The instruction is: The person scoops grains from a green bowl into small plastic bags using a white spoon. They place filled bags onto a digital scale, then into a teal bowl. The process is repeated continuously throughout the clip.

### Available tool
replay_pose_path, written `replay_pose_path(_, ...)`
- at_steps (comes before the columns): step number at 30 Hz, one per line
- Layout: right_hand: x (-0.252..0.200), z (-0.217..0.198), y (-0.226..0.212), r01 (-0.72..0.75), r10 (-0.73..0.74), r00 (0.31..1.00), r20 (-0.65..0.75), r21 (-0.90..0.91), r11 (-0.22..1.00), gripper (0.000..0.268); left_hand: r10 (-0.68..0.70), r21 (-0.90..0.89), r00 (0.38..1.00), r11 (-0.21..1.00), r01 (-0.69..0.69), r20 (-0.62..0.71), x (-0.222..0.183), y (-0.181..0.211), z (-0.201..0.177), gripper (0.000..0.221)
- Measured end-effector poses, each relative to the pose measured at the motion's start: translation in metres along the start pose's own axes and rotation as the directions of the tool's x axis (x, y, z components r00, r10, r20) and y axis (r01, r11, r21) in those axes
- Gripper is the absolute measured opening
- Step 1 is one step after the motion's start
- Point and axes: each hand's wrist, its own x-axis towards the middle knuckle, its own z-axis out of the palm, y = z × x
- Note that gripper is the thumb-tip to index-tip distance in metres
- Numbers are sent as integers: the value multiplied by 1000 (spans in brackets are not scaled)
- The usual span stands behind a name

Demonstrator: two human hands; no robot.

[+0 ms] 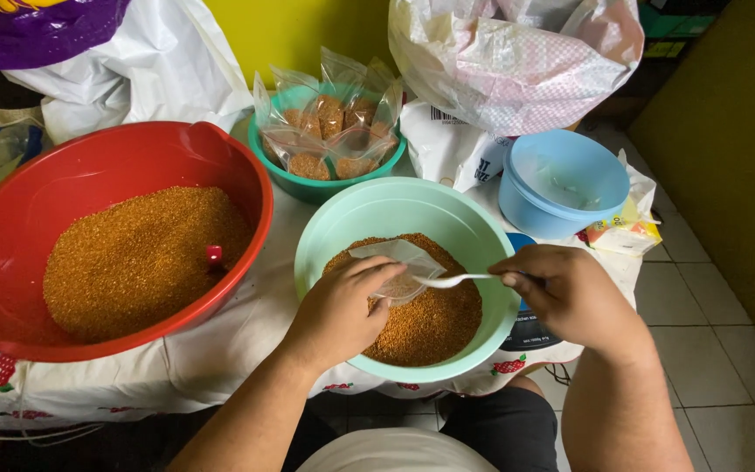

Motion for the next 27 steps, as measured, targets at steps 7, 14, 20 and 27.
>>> replay_pose_path(7, -8, -5, 36, 74, -58, 980, 192, -74, 995, 18, 116, 55, 972, 993, -107, -206, 1, -28, 30, 49)
replay_pose_path(14, -1, 7, 49, 37, 24, 965, 263, -223, 974, 21, 99, 77, 978, 993, -87, -181, 3, -27, 28, 54)
replay_pose_path(20, 2, 13, 53, 145, -85, 939, 334, -161, 976, 16, 135, 99, 971, 988, -117, -196, 4, -26, 27, 49)
replay_pose_path(27, 7, 18, 48, 219, -189, 913, 362, -45, 975, 21, 140, 88, 972, 988, -125, -187, 5, -25, 25, 47)
